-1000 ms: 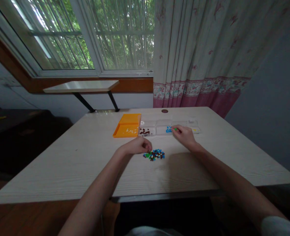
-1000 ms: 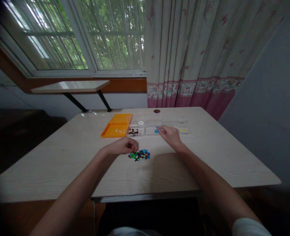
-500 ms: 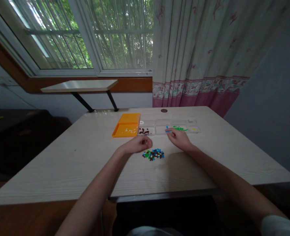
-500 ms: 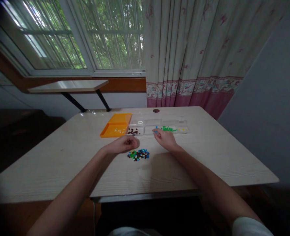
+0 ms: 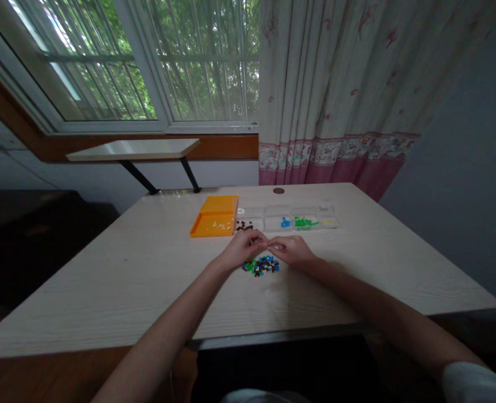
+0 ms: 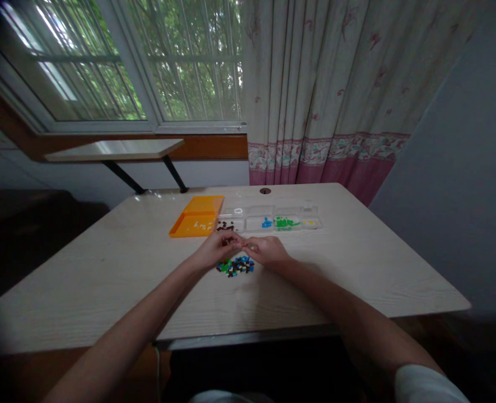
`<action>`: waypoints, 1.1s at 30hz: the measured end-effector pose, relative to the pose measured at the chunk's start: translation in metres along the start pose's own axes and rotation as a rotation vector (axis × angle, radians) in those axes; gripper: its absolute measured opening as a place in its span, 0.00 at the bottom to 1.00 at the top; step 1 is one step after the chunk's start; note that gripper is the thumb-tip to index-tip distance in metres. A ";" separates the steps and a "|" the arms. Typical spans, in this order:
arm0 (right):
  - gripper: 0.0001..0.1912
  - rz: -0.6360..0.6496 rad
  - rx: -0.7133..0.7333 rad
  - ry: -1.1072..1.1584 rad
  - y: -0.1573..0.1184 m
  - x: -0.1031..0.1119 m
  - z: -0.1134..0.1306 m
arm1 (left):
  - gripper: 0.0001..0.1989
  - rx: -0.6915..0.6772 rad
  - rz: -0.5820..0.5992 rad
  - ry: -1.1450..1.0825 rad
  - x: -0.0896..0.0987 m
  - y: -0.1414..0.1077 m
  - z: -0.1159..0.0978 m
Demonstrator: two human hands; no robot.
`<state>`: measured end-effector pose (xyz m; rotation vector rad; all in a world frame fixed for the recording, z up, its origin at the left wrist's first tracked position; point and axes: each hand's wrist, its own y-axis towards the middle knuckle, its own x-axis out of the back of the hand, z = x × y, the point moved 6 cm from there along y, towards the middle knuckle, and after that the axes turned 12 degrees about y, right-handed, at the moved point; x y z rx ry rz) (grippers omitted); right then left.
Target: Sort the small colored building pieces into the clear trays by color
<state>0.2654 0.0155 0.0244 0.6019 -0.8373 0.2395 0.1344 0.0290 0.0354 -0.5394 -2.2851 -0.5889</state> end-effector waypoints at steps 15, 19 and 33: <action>0.11 -0.195 0.231 -0.016 -0.003 0.021 0.011 | 0.10 0.052 0.043 -0.025 0.018 -0.002 0.003; 0.11 -0.324 0.254 -0.012 -0.006 0.041 0.010 | 0.07 0.048 0.253 0.115 0.025 -0.010 0.012; 0.09 -0.491 0.461 -0.068 -0.019 0.067 0.026 | 0.08 -0.019 0.441 0.257 0.012 -0.016 0.016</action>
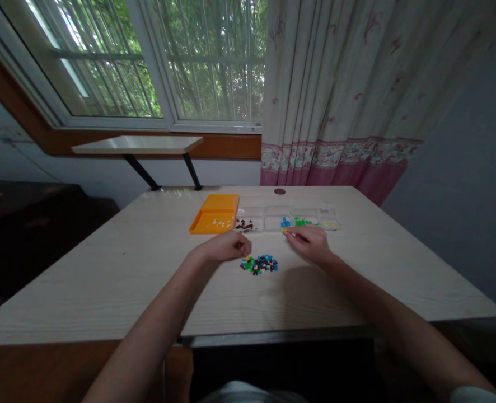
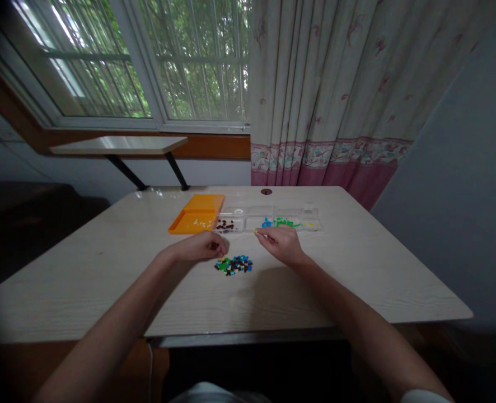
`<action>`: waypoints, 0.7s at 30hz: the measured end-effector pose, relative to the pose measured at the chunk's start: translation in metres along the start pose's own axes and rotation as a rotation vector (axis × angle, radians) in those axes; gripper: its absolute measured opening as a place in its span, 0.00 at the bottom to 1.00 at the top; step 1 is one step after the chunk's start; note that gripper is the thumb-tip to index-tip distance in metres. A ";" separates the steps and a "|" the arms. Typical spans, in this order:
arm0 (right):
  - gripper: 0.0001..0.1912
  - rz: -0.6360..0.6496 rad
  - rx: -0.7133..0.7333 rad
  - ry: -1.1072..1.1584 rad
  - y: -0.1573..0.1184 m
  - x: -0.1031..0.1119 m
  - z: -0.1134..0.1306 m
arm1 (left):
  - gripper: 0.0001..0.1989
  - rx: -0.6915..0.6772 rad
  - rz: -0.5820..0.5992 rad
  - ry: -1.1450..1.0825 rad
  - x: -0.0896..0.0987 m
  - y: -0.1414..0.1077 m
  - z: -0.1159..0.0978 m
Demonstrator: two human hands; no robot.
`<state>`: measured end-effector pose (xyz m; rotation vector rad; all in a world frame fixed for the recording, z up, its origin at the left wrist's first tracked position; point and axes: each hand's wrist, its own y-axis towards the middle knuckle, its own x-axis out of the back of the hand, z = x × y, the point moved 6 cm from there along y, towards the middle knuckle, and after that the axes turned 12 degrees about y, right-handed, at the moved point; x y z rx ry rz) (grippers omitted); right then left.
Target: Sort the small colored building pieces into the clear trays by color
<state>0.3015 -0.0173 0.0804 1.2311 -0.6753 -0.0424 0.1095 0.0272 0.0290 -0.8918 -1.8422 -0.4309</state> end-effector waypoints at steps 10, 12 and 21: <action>0.13 0.311 -0.182 -0.209 0.001 0.010 -0.038 | 0.07 -0.014 0.005 0.017 -0.002 0.001 -0.002; 0.13 0.420 -0.372 -0.352 -0.002 0.025 -0.066 | 0.07 -0.015 0.002 0.024 -0.002 0.000 -0.003; 0.16 0.511 -0.917 -0.721 -0.031 0.076 -0.131 | 0.06 -0.015 -0.090 0.086 0.001 0.002 -0.005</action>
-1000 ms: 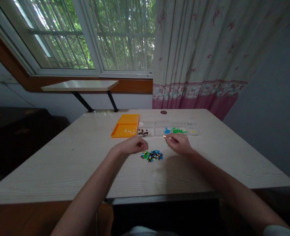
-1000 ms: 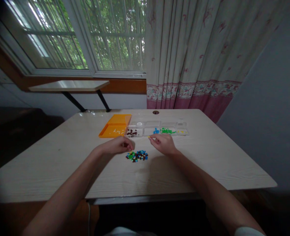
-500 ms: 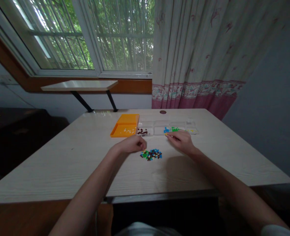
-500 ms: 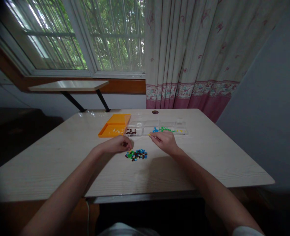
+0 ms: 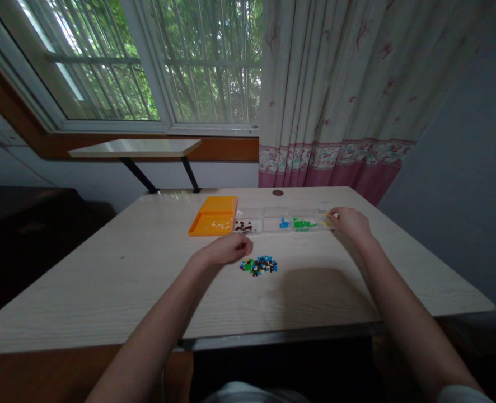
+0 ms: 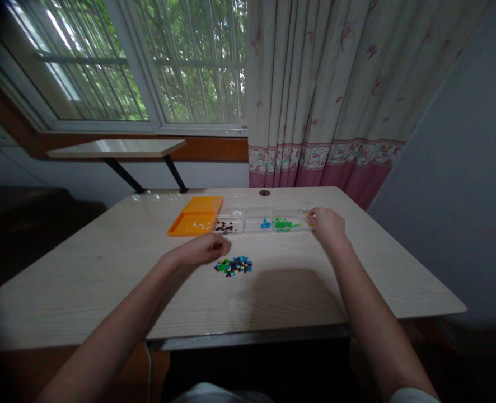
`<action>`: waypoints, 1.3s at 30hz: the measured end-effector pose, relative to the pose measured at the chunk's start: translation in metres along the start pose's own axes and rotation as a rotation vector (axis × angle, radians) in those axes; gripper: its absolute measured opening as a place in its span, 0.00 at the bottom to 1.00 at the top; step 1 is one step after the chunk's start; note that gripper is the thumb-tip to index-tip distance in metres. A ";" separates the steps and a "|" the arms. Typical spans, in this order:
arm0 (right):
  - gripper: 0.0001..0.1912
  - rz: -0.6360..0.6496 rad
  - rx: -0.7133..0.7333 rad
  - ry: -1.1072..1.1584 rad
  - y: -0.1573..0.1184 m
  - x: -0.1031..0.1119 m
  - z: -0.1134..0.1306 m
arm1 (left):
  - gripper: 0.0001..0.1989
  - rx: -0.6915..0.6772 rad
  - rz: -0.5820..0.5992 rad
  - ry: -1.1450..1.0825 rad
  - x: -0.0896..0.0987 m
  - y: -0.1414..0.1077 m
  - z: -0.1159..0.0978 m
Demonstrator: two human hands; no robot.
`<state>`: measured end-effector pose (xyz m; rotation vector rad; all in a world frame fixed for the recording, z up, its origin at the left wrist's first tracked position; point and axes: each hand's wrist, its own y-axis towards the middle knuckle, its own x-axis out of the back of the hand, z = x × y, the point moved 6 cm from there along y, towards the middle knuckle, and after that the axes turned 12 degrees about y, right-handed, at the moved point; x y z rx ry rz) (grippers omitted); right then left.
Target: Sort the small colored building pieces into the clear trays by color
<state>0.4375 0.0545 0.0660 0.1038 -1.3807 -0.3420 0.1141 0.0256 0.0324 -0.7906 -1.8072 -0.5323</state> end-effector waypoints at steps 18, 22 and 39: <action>0.11 -0.007 0.648 0.484 -0.091 -0.031 0.155 | 0.10 0.011 -0.386 -0.167 0.005 0.011 -0.026; 0.11 -0.031 0.638 0.566 -0.089 -0.030 0.152 | 0.10 0.014 -0.387 -0.172 0.005 0.012 -0.028; 0.09 -0.069 0.733 0.616 -0.091 -0.028 0.152 | 0.09 -0.001 -0.340 -0.166 0.012 0.009 -0.034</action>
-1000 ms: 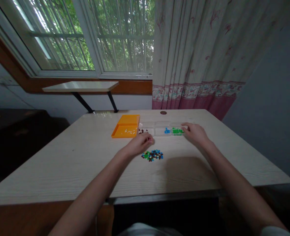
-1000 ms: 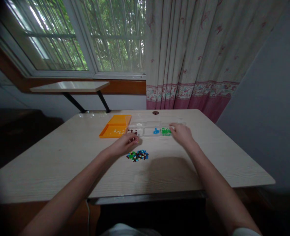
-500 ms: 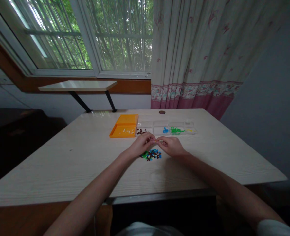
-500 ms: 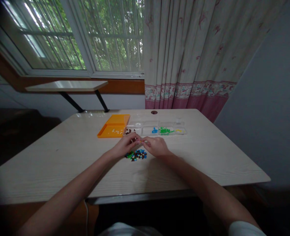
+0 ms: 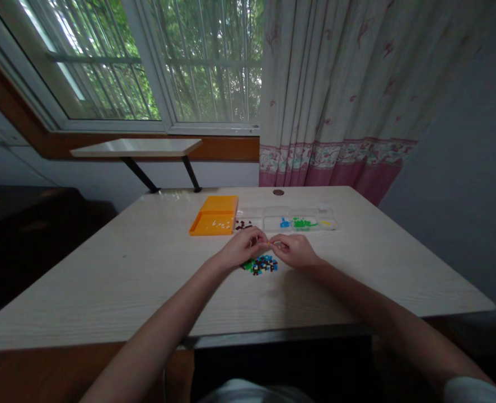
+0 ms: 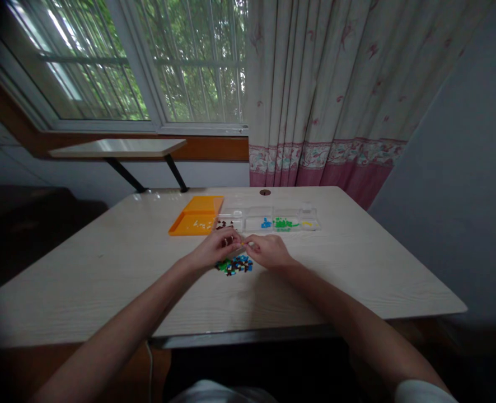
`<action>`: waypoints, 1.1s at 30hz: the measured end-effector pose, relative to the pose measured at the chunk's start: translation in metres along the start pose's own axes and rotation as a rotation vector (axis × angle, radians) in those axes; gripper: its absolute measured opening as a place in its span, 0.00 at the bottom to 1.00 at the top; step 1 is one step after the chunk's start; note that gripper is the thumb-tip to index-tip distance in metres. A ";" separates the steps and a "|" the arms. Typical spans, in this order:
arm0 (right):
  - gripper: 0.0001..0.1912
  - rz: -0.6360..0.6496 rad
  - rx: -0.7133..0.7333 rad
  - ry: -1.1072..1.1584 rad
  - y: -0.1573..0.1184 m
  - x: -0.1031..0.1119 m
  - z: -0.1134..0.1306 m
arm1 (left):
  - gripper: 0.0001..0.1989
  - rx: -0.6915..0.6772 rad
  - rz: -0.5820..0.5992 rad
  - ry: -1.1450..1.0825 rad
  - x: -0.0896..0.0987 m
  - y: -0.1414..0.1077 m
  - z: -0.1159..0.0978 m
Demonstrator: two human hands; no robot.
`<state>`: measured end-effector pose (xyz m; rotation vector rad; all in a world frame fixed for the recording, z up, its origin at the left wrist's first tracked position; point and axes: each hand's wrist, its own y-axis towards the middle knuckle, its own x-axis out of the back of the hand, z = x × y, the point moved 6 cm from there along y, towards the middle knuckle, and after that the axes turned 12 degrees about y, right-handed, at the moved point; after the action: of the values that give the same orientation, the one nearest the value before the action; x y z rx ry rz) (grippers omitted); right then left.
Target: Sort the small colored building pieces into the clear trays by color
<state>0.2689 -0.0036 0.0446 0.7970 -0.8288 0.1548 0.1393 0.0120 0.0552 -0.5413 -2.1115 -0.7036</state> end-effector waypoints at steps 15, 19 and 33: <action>0.12 -0.206 0.009 -0.023 0.001 0.042 -0.019 | 0.09 0.096 0.588 0.086 -0.002 -0.027 0.040; 0.12 -0.240 0.061 -0.027 0.000 0.044 -0.016 | 0.06 0.082 0.584 0.084 -0.005 -0.025 0.037; 0.11 -0.314 0.172 -0.077 0.000 0.052 -0.010 | 0.08 0.058 0.554 0.022 -0.011 -0.021 0.032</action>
<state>0.3106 -0.0056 0.0772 1.0902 -0.7584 -0.0855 0.1148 0.0158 0.0236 -1.0248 -1.8271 -0.3273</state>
